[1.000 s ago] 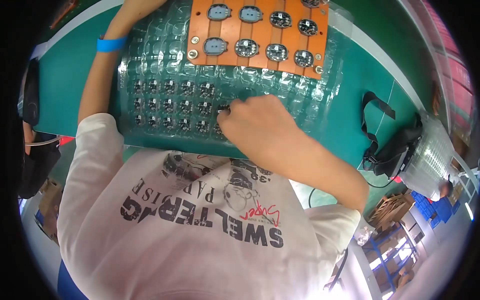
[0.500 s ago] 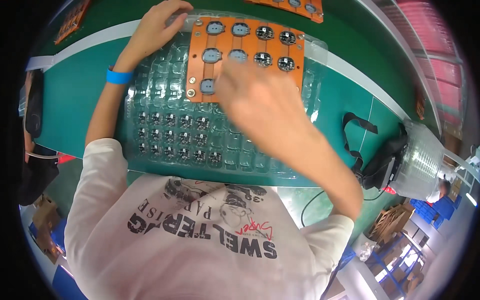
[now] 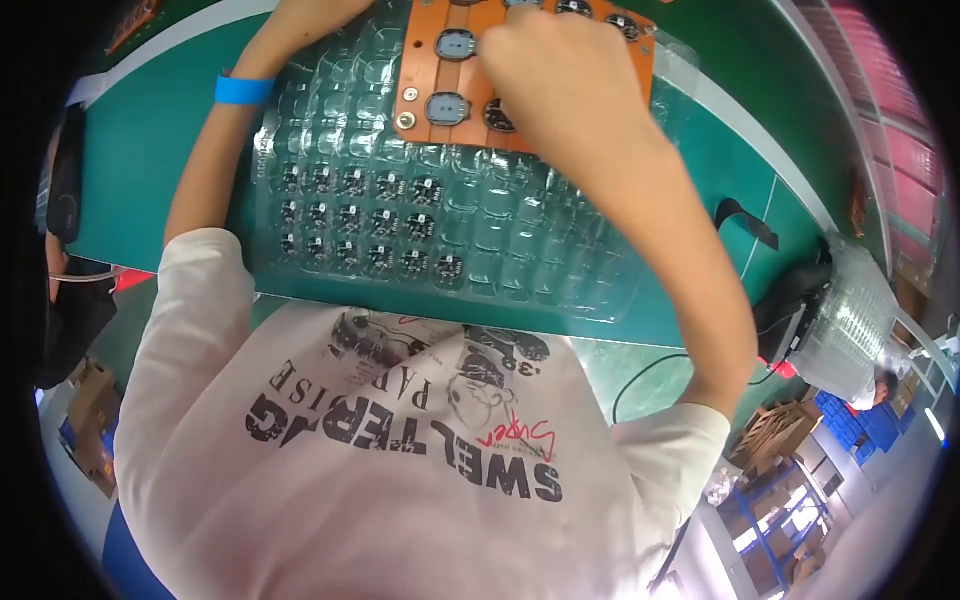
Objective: Placing small electronic components from a plastic tray onto a circuit board template.
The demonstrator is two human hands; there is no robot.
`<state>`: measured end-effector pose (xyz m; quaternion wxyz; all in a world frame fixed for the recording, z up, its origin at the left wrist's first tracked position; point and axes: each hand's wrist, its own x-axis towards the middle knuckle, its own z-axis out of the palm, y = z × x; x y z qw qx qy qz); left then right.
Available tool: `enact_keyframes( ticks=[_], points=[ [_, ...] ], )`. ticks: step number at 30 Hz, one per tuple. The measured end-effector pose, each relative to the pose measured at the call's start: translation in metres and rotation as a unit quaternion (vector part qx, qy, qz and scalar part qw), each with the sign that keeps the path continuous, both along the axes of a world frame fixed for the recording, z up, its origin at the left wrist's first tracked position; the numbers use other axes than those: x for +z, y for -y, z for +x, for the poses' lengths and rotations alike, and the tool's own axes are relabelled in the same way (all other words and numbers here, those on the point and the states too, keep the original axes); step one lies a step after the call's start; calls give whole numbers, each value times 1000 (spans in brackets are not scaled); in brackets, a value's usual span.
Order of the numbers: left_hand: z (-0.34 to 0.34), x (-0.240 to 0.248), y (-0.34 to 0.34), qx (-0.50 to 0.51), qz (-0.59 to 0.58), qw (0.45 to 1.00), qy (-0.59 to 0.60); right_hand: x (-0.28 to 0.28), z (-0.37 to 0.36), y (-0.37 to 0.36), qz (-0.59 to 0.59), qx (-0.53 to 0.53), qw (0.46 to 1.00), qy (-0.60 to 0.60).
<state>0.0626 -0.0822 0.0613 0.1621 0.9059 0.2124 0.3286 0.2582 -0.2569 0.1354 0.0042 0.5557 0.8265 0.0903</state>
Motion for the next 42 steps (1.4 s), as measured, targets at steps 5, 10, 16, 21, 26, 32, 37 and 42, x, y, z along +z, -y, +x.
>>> enact_keyframes(
  ticks=[5, 10, 16, 21, 26, 32, 37, 42],
  points=[
    [-2, 3, 2, 23, -16, 999, -24, 26, -22, 37, -22, -4, 994, -110],
    [3, 2, 0, 6, -17, 1000, -19, 6, -48, 92, -385, 82, 903, -171],
    [0, -4, 3, 20, -18, 998, -49, 19, -35, 86, -323, 106, 921, -191],
    [-3, -3, 7, 13, 0, 1000, -28, 34, 9, 22, 42, -31, 991, -124],
    [-1, 1, 7, 22, -4, 999, -37, -16, 21, -24, 137, 13, 990, -12],
    [-2, 4, 2, 16, -2, 999, -34, -12, 22, -31, 93, -17, 995, -25],
    [-3, 4, 7, 24, -9, 999, -36, -11, 33, -40, 41, -44, 991, -119],
    [1, 2, 10, 12, -4, 1000, -22, -15, 16, -34, 105, -13, 994, 12]
  ],
)
